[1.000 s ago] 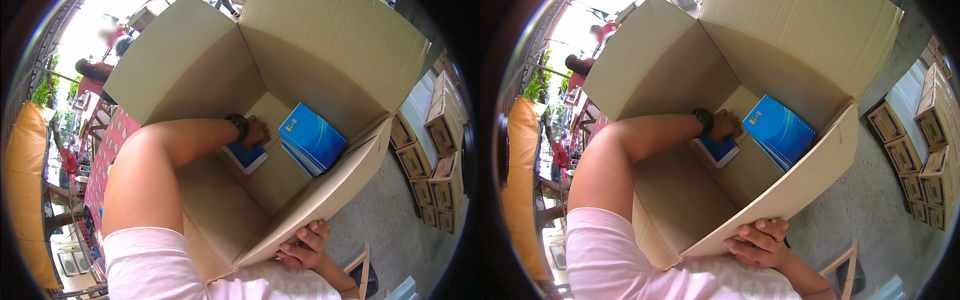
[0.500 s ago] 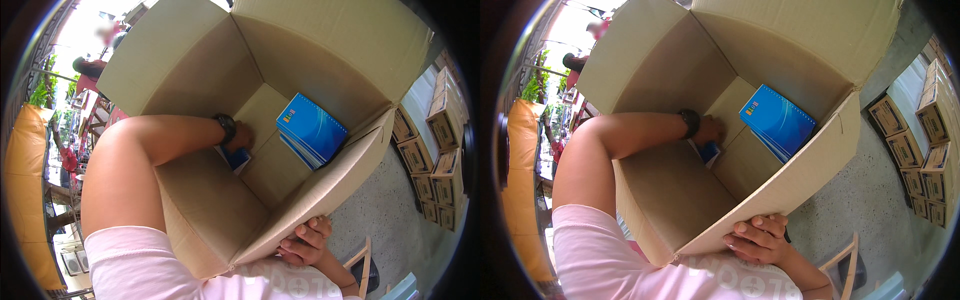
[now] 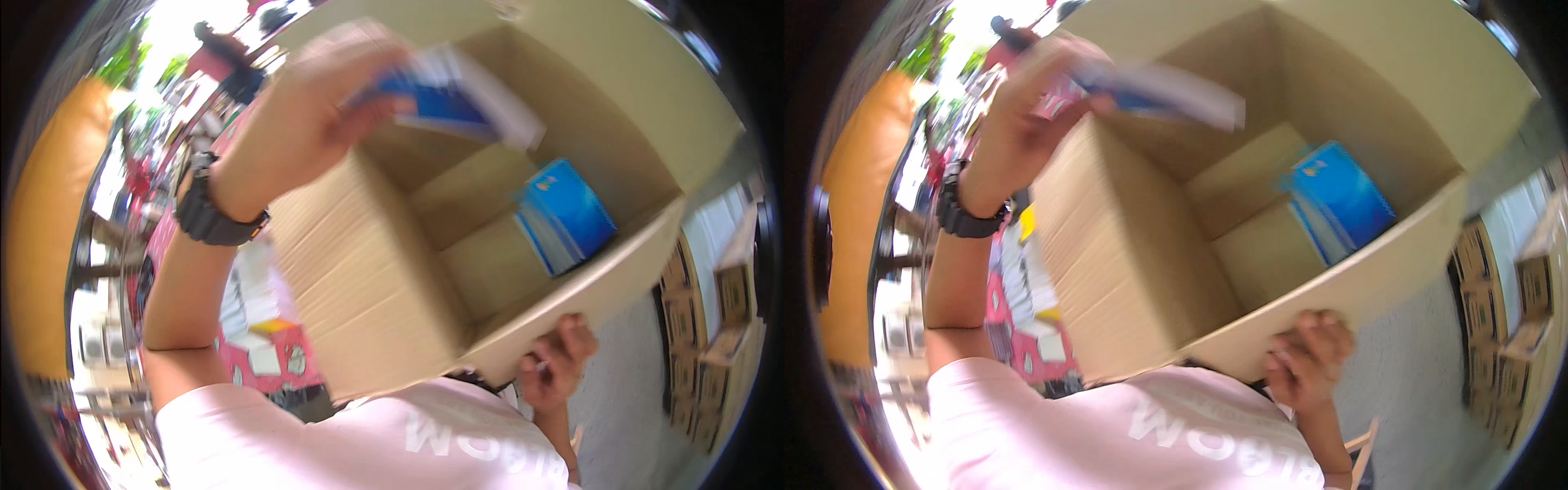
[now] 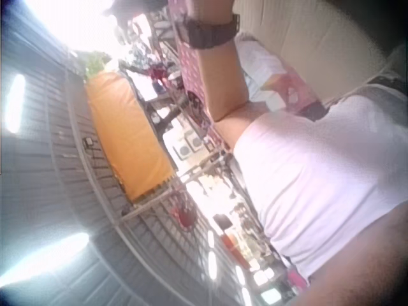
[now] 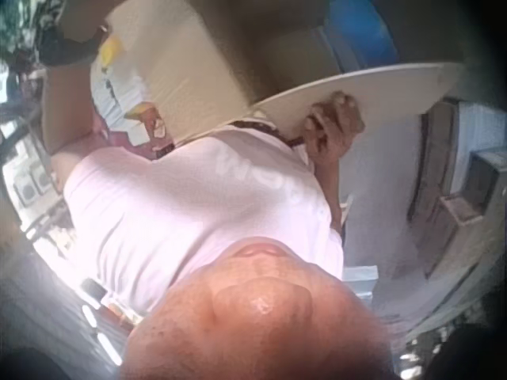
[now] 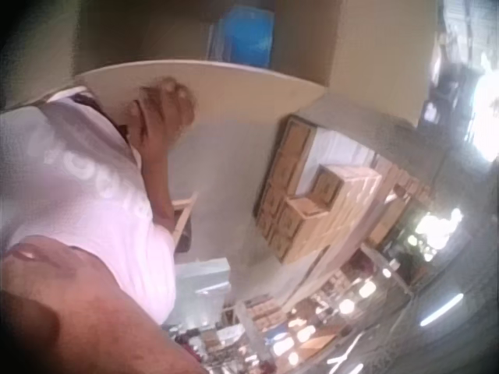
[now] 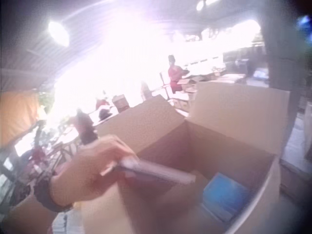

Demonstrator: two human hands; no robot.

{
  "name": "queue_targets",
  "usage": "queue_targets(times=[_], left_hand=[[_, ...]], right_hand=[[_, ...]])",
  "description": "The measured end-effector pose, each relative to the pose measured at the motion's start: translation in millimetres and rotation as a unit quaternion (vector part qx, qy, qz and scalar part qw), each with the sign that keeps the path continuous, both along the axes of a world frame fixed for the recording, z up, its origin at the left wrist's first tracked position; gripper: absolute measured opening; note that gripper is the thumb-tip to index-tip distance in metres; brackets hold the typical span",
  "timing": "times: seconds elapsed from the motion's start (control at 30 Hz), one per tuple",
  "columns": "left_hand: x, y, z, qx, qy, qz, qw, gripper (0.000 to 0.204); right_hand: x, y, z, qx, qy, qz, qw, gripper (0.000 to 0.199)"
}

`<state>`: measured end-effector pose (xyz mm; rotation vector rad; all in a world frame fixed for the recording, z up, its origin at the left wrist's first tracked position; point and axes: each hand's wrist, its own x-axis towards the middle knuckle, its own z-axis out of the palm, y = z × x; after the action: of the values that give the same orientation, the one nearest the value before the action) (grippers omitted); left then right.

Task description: The person removes stacks of notebooks from a cardboard box and places them on a table. They handle green, yellow, and blue notebooks, arranging them into separate piles on the table surface.

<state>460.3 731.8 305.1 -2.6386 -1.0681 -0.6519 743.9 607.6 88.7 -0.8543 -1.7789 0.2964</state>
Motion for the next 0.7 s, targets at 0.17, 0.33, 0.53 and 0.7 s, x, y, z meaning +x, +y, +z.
queue_targets(times=[0.17,0.33,0.53,0.7], left_hand=[[-109,-137,36,0.032,-0.434,0.167,0.885,0.024],[-248,-277,-20,-0.003,-0.757,0.186,0.627,0.023],[-274,-314,-136,-0.12,-0.696,0.333,0.625,0.035],[-283,-216,-182,-0.372,-0.271,0.227,0.858,0.043]], right_hand=[[10,6,17,-0.039,0.065,0.008,0.997,0.027],[-25,6,70,0.03,-0.086,-0.043,0.995,0.031],[-57,4,77,0.007,-0.165,-0.138,0.977,0.032],[-56,10,73,0.017,-0.184,-0.148,0.972,0.034]])
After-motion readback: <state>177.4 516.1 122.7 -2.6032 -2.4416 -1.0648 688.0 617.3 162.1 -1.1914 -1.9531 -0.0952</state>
